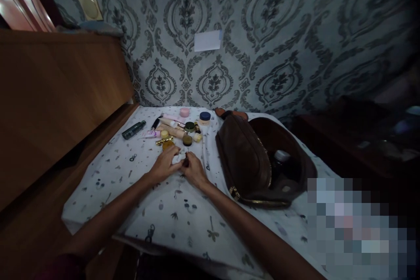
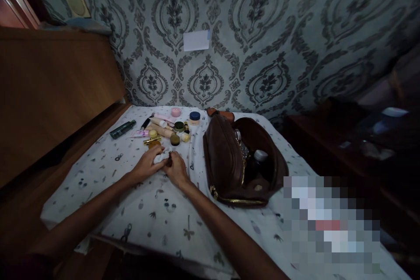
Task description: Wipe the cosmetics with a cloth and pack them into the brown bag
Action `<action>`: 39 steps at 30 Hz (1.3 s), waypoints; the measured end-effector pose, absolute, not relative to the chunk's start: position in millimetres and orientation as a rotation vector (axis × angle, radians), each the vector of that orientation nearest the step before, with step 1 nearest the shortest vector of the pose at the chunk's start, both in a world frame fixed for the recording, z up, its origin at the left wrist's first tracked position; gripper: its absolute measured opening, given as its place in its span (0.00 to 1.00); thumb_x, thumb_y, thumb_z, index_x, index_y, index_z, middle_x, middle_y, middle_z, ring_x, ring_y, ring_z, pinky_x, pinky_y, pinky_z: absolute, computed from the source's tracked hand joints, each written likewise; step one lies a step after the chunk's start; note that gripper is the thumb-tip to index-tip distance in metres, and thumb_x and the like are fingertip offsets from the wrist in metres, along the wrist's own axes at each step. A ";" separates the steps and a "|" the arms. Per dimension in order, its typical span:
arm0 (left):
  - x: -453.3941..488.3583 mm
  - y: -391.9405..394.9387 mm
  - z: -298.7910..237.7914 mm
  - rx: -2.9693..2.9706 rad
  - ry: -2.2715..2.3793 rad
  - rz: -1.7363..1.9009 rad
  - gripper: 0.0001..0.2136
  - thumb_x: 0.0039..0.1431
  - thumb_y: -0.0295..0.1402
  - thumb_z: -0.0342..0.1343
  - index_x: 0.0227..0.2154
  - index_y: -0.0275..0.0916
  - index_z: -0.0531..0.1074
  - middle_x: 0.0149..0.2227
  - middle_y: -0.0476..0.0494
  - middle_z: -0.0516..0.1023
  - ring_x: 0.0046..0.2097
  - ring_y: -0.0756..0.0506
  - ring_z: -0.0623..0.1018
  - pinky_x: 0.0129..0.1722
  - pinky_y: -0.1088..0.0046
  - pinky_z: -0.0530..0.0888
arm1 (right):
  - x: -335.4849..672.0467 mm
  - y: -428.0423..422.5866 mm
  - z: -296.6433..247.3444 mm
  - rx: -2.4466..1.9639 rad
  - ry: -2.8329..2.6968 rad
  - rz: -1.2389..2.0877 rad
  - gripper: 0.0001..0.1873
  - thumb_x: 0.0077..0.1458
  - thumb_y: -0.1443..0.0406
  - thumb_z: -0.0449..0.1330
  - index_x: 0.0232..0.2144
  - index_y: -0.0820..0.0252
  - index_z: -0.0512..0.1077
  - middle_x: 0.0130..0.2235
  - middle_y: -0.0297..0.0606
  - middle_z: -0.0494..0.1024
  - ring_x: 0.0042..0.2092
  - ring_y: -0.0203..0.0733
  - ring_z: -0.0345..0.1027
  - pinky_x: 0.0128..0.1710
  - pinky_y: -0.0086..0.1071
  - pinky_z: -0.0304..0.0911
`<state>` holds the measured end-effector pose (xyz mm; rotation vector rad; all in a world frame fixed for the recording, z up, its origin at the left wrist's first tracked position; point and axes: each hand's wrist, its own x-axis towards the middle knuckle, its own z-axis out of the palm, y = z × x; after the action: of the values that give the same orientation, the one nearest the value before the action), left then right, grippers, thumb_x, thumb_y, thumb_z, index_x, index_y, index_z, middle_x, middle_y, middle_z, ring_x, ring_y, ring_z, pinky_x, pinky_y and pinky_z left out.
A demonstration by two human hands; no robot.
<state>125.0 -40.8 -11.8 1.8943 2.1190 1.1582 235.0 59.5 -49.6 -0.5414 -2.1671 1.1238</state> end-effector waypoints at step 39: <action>118.9 -40.5 -22.9 1.484 1.773 1.460 0.17 0.63 0.42 0.51 0.47 0.36 0.74 0.40 0.42 0.78 0.42 0.43 0.77 0.44 0.69 0.73 | 265.4 58.7 -43.8 -0.503 -2.077 1.435 0.16 0.43 0.63 0.66 0.37 0.57 0.70 0.34 0.32 0.70 0.31 0.36 0.62 0.28 0.28 0.60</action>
<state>118.9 -40.5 -22.9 1.4837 1.7727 1.4601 265.4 58.7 -43.8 -0.5027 -2.0766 1.4349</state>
